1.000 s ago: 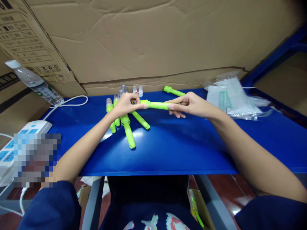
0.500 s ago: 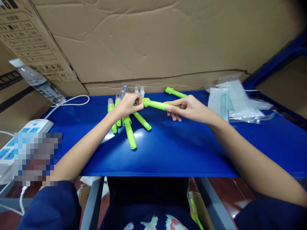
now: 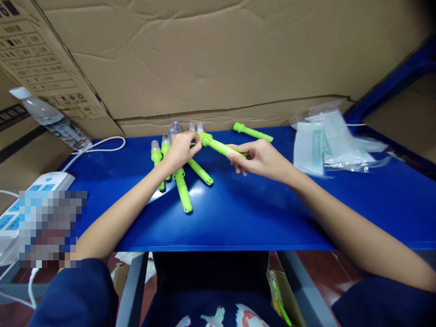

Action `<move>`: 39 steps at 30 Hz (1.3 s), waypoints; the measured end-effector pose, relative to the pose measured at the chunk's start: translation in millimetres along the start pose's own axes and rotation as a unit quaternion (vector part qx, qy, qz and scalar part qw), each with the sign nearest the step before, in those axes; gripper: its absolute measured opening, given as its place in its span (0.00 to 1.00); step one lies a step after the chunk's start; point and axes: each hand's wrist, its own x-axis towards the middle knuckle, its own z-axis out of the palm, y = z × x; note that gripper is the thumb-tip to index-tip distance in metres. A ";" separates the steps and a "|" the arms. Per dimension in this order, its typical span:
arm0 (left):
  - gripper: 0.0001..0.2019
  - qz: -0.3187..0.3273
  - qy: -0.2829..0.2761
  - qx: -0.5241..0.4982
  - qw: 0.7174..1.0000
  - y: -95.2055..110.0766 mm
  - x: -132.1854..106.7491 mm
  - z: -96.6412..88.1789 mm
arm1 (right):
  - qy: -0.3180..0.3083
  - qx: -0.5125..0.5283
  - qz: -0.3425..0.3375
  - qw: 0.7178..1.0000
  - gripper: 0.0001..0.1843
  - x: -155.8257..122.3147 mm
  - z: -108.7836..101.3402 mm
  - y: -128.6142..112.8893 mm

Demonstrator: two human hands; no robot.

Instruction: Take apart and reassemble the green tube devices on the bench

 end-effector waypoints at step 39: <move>0.11 0.036 -0.094 0.097 0.990 -36.9 -4.4 -0.2 | 0.069 -0.494 0.120 0.859 0.23 -1.2 -46.7 97.8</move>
